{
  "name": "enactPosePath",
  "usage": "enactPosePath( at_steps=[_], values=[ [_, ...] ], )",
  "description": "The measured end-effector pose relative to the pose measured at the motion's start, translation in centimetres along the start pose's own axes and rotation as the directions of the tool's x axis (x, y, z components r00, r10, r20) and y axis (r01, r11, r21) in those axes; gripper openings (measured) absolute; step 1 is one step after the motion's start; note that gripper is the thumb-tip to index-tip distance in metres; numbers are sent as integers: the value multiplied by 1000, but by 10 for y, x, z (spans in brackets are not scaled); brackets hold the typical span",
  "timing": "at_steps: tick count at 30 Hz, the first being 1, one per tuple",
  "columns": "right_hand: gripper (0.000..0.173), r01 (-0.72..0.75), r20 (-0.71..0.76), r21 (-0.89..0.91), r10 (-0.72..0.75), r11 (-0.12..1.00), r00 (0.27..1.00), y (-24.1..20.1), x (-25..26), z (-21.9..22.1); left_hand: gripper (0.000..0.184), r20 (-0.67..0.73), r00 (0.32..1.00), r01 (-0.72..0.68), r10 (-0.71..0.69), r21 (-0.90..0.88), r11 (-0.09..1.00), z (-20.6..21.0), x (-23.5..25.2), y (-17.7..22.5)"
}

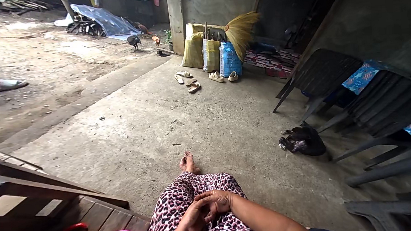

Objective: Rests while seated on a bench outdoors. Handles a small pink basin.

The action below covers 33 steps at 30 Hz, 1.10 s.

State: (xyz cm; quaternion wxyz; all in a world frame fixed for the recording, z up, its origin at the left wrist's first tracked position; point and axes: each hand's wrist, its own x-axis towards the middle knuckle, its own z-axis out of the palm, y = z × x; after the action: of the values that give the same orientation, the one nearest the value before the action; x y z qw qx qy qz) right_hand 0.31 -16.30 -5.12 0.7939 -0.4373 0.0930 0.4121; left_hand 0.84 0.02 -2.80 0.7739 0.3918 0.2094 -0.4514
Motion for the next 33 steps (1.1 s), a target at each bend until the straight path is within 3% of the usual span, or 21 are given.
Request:
enactPosePath(
  at_steps=[9, 20, 25, 33],
  values=[
    [32, 13, 59, 9, -13, 1000, 998, 3, 3, -6, 13, -90, 996, 3, -1, 27, 1000, 6, -4, 1],
    [32, 29, 61, 8, -29, 1000, 998, 2, 1, -3, 19, -87, 996, 0, -1, -11, 1000, 3, 0, 1],
    [48, 53, 77, 4, -53, 999, 996, 6, 3, -9, 23, -114, 993, 9, -10, -9, 1000, 6, -2, 1],
    [34, -2, 3, -4, 2, 1000, 1000, -1, 0, 1, 14, -19, 1000, -11, 11, 2, 1000, 4, -4, 1]
  ],
)
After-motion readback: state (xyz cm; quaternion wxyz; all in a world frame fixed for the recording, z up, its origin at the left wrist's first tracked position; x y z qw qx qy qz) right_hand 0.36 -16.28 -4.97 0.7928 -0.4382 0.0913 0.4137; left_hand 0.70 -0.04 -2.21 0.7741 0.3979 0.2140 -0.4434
